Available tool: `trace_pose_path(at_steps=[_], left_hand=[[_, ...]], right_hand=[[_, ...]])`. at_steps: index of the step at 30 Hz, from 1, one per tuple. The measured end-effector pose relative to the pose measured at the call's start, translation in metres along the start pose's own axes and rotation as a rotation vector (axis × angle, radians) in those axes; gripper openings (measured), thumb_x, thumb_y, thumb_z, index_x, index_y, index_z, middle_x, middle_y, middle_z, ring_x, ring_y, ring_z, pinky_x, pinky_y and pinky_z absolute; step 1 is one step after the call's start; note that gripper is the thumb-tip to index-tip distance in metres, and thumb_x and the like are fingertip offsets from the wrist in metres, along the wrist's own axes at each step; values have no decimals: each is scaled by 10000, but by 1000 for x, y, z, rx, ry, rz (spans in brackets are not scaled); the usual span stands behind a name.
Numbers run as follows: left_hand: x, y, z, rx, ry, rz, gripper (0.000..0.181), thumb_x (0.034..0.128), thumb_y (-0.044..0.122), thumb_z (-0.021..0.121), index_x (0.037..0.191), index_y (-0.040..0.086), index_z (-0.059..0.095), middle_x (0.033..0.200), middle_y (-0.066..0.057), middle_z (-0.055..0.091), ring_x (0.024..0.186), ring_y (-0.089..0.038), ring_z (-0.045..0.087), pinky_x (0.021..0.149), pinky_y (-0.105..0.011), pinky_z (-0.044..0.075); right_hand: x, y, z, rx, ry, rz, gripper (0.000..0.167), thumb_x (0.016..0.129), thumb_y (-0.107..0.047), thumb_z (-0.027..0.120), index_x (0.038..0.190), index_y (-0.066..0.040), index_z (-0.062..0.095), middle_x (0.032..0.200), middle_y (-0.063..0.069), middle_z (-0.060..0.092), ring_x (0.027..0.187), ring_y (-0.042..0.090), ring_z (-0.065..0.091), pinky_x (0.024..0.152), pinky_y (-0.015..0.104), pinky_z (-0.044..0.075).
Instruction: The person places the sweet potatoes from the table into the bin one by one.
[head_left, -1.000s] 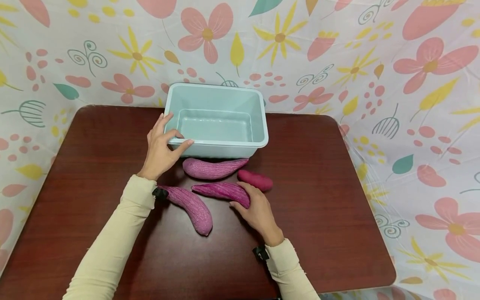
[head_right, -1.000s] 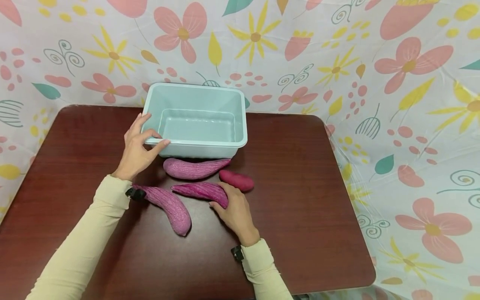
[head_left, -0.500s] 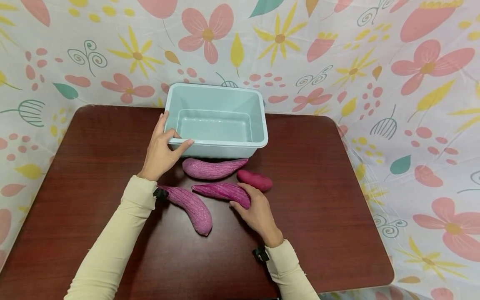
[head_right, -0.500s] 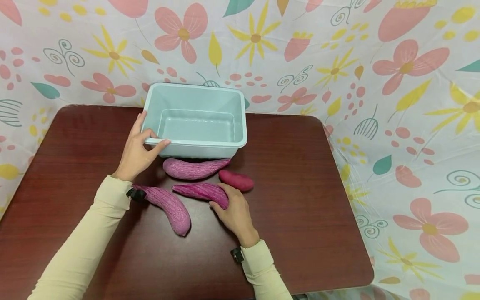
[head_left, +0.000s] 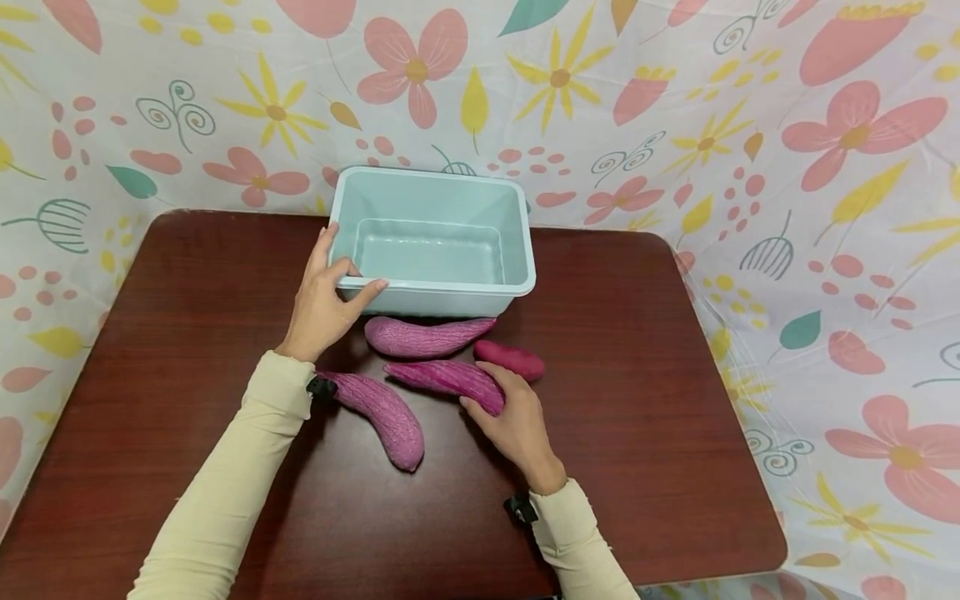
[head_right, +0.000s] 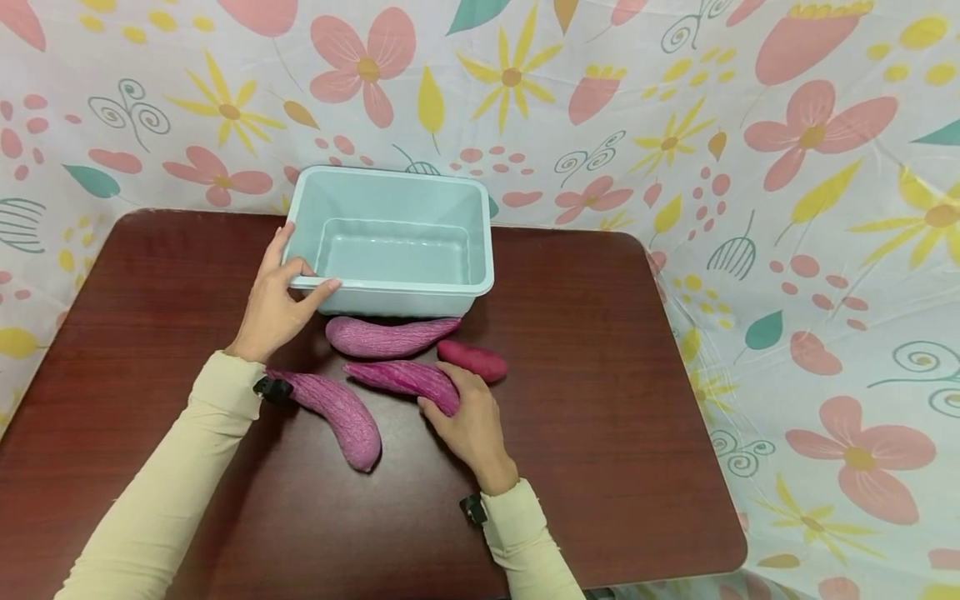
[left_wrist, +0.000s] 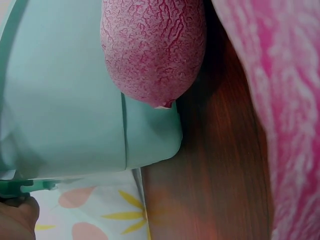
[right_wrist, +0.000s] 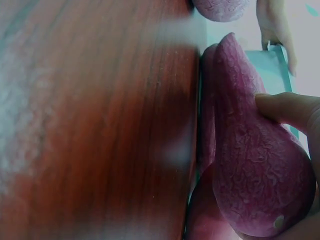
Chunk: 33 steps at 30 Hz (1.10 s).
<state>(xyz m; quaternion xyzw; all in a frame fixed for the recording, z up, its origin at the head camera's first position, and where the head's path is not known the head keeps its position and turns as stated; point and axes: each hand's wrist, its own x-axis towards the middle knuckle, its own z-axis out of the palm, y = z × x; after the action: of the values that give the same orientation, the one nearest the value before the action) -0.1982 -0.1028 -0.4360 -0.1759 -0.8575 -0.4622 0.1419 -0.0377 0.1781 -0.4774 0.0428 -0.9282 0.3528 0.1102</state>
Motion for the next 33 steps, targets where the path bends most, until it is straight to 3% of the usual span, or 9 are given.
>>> trace_pose_path(at_steps=[8, 15, 21, 33], left_hand=[[0, 0, 3, -17, -10, -11, 419, 900, 423, 754, 811, 59, 567, 1693, -46, 209, 1594, -196, 117, 983, -577, 420], [0, 0, 2, -24, 2, -10, 422, 890, 401, 770, 795, 43, 568, 1688, -60, 221, 1593, -191, 122, 1046, -587, 390], [0, -1, 4, -18, -3, -7, 425, 897, 409, 761, 808, 40, 570, 1693, -45, 209, 1590, -228, 147, 862, -528, 453], [0, -3, 3, -16, 9, -8, 435, 887, 429, 766, 803, 53, 564, 1689, -52, 222, 1590, -238, 151, 1024, -594, 404]], right_hand=[[2, -2, -7, 49, 42, -13, 537, 807, -262, 858, 1292, -145, 661, 1291, 53, 698, 1208, 251, 655, 1027, 445, 498], [7, -3, -12, 79, 38, -39, 540, 820, -269, 848, 1305, -132, 652, 1311, 20, 688, 1224, 208, 644, 1045, 413, 491], [10, -1, -14, 68, 52, -53, 540, 817, -260, 850, 1303, -126, 656, 1290, 16, 695, 1202, 218, 644, 1043, 414, 495], [17, -5, -18, 46, 54, -84, 553, 824, -289, 844, 1324, -159, 647, 1258, 25, 704, 1168, 217, 651, 1020, 415, 499]])
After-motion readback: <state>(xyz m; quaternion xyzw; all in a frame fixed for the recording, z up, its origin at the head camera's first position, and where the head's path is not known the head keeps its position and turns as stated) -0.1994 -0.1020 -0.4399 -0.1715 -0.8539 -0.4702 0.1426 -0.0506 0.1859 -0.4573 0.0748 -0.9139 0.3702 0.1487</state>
